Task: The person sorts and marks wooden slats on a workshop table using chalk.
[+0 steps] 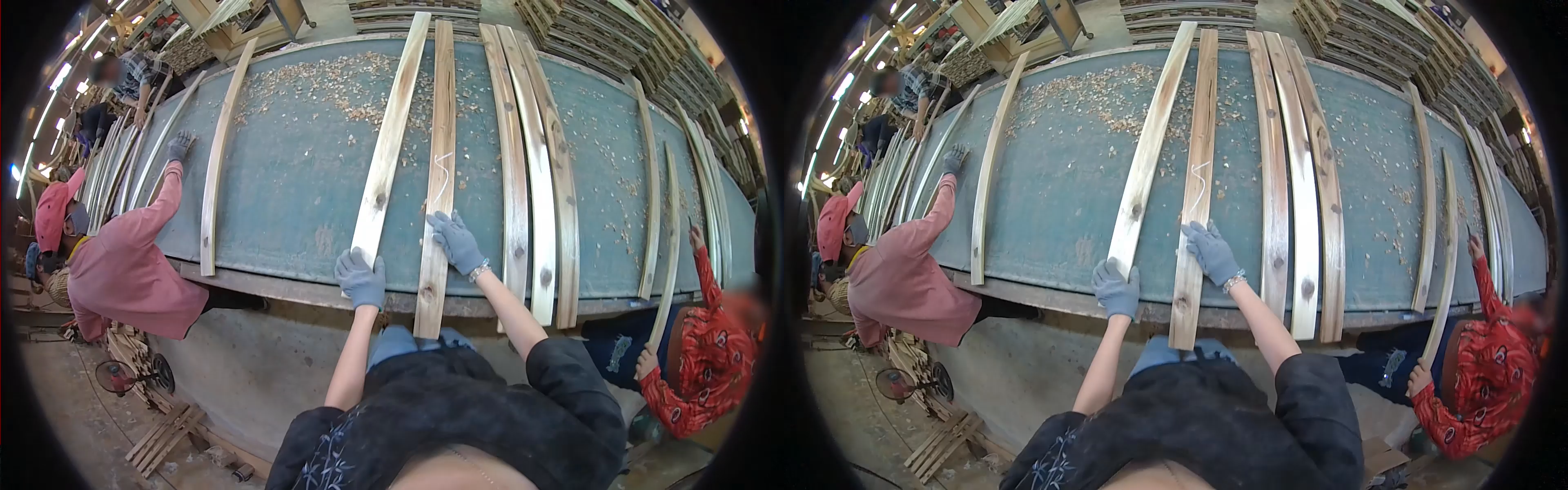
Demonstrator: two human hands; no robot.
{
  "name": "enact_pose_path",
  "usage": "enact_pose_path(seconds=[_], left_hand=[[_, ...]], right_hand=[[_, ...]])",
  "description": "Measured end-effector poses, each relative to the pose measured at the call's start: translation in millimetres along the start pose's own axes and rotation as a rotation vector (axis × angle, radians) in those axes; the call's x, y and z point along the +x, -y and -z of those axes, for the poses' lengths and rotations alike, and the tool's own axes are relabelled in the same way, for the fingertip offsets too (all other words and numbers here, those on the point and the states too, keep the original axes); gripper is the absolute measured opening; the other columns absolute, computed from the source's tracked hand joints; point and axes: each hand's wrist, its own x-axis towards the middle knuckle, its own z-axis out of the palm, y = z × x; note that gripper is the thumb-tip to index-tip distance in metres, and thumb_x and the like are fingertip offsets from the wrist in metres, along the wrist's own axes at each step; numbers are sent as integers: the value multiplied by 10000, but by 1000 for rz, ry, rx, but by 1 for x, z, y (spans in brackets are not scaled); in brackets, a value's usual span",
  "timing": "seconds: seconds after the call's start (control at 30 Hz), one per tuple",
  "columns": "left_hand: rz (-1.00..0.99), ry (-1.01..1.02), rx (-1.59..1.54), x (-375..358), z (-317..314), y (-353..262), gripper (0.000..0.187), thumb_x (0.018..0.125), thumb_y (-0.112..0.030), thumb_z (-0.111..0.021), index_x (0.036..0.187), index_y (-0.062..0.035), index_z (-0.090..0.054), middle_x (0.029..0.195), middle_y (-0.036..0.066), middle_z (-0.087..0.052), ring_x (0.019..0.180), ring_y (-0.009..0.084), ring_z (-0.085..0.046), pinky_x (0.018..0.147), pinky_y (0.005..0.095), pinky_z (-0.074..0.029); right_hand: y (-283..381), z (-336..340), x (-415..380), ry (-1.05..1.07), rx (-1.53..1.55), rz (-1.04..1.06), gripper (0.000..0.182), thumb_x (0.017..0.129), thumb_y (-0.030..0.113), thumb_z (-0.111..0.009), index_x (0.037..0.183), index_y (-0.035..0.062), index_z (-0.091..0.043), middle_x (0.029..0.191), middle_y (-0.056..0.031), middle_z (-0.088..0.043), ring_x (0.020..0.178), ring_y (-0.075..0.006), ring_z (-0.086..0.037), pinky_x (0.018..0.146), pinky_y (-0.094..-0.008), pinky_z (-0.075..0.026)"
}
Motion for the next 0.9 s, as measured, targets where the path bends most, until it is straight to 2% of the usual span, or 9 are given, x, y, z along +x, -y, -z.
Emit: enact_pose_path(seconds=[0.27,0.33,0.43,0.5,0.57,0.6,0.67,0.8,0.9], left_hand=[[-47,-22,-22,15,-6,0,473,680,-319,-645,1012,-48,-446,996,151,-476,955,326,-470,799,440,-377],[-36,-5,-43,11,-7,2,479,680,-319,-646,1022,-49,-446,1005,149,-476,963,324,-469,798,440,-379],[-33,-16,-71,13,-11,4,482,684,-317,-648,1033,-53,-448,1014,146,-477,969,322,-468,796,440,-381],[-37,-11,-77,15,-9,4,482,684,-313,-649,1035,-52,-446,1012,147,-477,971,324,-468,797,439,-382],[-38,-24,-73,18,-12,4,486,682,-309,-650,1038,-52,-443,1012,149,-477,970,323,-469,796,439,-383],[-40,-16,-65,15,-12,5,490,680,-306,-651,1041,-51,-441,1011,150,-477,969,323,-470,795,439,-384],[-40,-6,-50,16,-9,3,493,678,-304,-652,1043,-50,-439,1010,151,-477,967,324,-471,793,437,-385],[-42,3,-44,17,-10,4,491,675,-296,-652,1043,-51,-438,1011,154,-475,965,325,-472,782,437,-389],[-32,11,-52,18,-9,4,486,681,-292,-646,1047,-52,-436,1019,152,-473,966,325,-471,781,435,-387]], right_hand=[[-90,-21,116,-152,5,-84,289,861,158,-451,1129,68,-512,1087,-139,-557,997,-301,-523,928,-403,-355],[-85,-34,83,-186,-203,-6,284,868,155,-443,1123,53,-515,1073,-168,-556,1000,-315,-520,960,-417,-334],[-21,-11,12,35,79,-65,300,875,161,-438,1151,68,-513,1118,-171,-534,1079,-290,-492,1018,-448,-260],[-9,-2,1,-74,91,-8,222,878,162,-444,1029,65,-575,989,-151,-591,970,-285,-552,940,-415,-360],[-11,8,10,-102,567,-463,171,874,168,-458,846,59,-586,773,-115,-606,748,-282,-586,721,-370,-455],[-17,13,39,-268,260,-412,190,865,201,-489,737,70,-542,608,-89,-546,565,-272,-535,528,-356,-412],[-43,11,89,-362,122,-507,169,840,226,-527,738,92,-535,610,-99,-541,557,-278,-536,505,-373,-394],[-88,-13,156,-257,-133,-216,180,793,258,-558,729,102,-497,639,-91,-567,596,-262,-565,542,-373,-411],[-109,-19,164,-143,-526,-415,184,788,263,-556,735,100,-489,639,-83,-569,621,-242,-572,589,-365,-418]])
